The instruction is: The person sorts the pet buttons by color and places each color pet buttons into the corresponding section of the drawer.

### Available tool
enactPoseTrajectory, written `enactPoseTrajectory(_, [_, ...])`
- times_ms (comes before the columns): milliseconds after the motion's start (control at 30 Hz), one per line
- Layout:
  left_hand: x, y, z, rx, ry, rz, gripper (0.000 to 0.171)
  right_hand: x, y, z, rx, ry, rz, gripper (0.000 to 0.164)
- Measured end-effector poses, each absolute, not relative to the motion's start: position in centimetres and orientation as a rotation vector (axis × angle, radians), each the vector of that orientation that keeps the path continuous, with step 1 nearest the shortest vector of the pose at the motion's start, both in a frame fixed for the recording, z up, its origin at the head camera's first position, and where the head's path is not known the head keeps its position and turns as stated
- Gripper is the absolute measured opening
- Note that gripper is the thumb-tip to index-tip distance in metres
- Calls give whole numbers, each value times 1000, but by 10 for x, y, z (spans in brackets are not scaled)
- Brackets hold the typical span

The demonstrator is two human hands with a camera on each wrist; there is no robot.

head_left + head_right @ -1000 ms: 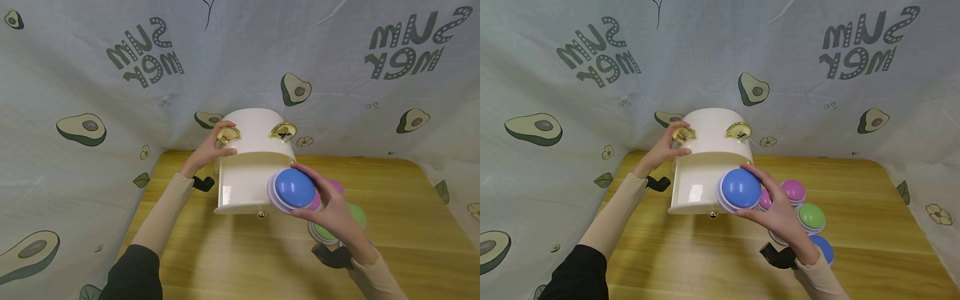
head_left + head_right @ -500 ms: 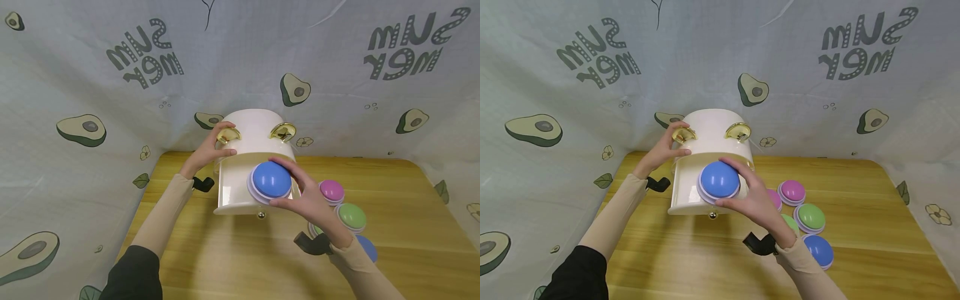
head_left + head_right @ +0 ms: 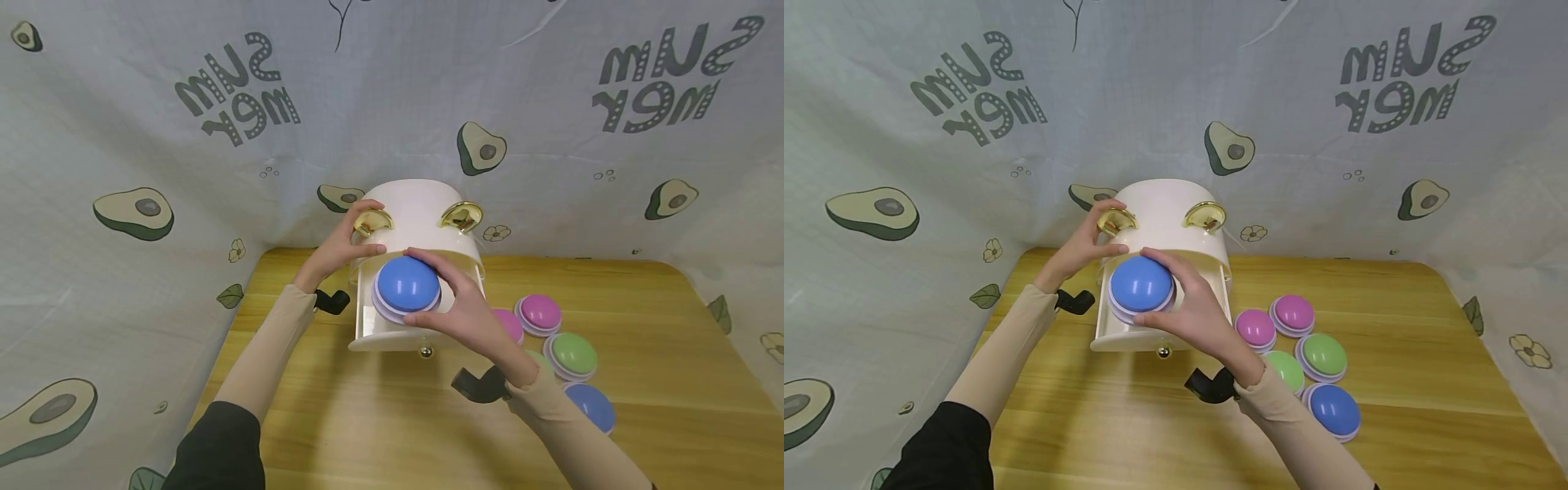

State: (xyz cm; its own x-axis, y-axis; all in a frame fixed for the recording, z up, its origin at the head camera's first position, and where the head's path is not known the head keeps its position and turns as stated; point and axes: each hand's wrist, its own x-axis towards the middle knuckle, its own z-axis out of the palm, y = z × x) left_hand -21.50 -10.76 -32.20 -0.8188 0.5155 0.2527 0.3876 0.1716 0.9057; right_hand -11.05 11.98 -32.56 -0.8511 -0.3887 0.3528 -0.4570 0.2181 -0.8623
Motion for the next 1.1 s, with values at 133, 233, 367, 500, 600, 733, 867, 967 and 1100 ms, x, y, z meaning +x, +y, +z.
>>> enactPoseTrajectory(133, [-215,-108,-323,904,2310,1741,65,-113,114,-323,866,-2433,1687,80])
enactPoseTrajectory(233, [-215,-108,-323,915,2311,1745,64,-115,111,-322,863,-2466,1677,81])
enactPoseTrajectory(367, [-216,-108,-324,921,2312,1745,64,-116,107,-319,852,-2512,1689,82])
enactPoseTrajectory(500, [-224,-109,-333,918,2309,1754,65,-118,104,-316,830,-2560,1695,82])
enactPoseTrajectory(600, [-232,-110,-343,921,2312,1757,67,-119,102,-315,825,-2585,1680,82])
enactPoseTrajectory(733, [-236,-111,-350,938,2313,1762,68,-122,100,-315,842,-2609,1638,81])
enactPoseTrajectory(867, [-237,-112,-352,974,2308,1781,66,-124,98,-317,853,-2646,1602,79])
enactPoseTrajectory(967, [-237,-112,-353,991,2301,1794,66,-125,97,-318,853,-2673,1584,77])
enactPoseTrajectory(1100, [-238,-112,-354,995,2300,1794,65,-125,97,-319,851,-2692,1556,77])
